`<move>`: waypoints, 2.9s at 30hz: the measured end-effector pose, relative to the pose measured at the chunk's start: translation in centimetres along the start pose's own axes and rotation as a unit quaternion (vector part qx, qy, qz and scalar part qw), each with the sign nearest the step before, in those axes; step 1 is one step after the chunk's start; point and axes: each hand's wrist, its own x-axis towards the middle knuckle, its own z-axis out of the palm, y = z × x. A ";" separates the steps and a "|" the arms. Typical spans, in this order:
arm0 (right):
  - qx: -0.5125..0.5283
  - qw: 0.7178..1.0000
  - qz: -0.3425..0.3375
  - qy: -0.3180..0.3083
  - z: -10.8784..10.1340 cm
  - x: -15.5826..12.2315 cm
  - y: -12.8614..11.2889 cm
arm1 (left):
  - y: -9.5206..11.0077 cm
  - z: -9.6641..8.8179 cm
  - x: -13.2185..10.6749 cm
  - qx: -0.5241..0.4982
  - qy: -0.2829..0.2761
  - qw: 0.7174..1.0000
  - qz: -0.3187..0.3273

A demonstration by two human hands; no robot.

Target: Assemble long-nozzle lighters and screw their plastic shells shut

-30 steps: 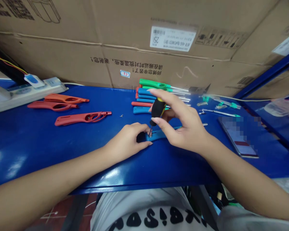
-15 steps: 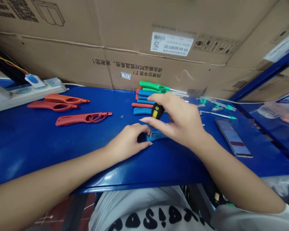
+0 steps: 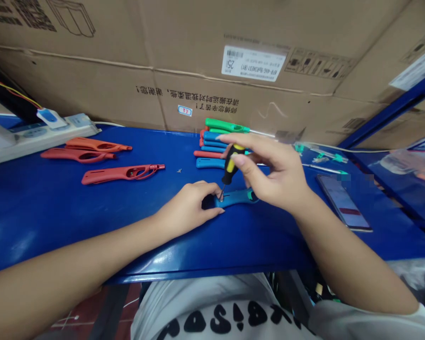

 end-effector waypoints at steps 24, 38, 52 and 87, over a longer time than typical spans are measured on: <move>-0.004 1.000 -0.004 -0.018 -0.2 0.2 -0.2 | -0.3 0.3 0.0 -0.007 0.010 1.000 0.010; 0.017 1.000 -0.023 -0.002 0.3 0.2 0.3 | -0.3 0.4 -0.1 0.001 0.013 1.000 0.014; 0.028 0.999 -0.022 -0.021 -0.6 0.1 -0.1 | -0.1 0.3 -0.1 -0.002 0.011 1.000 0.006; 0.008 0.997 -0.058 -0.043 -0.9 0.1 0.0 | 0.0 0.3 0.0 0.001 0.010 1.000 0.004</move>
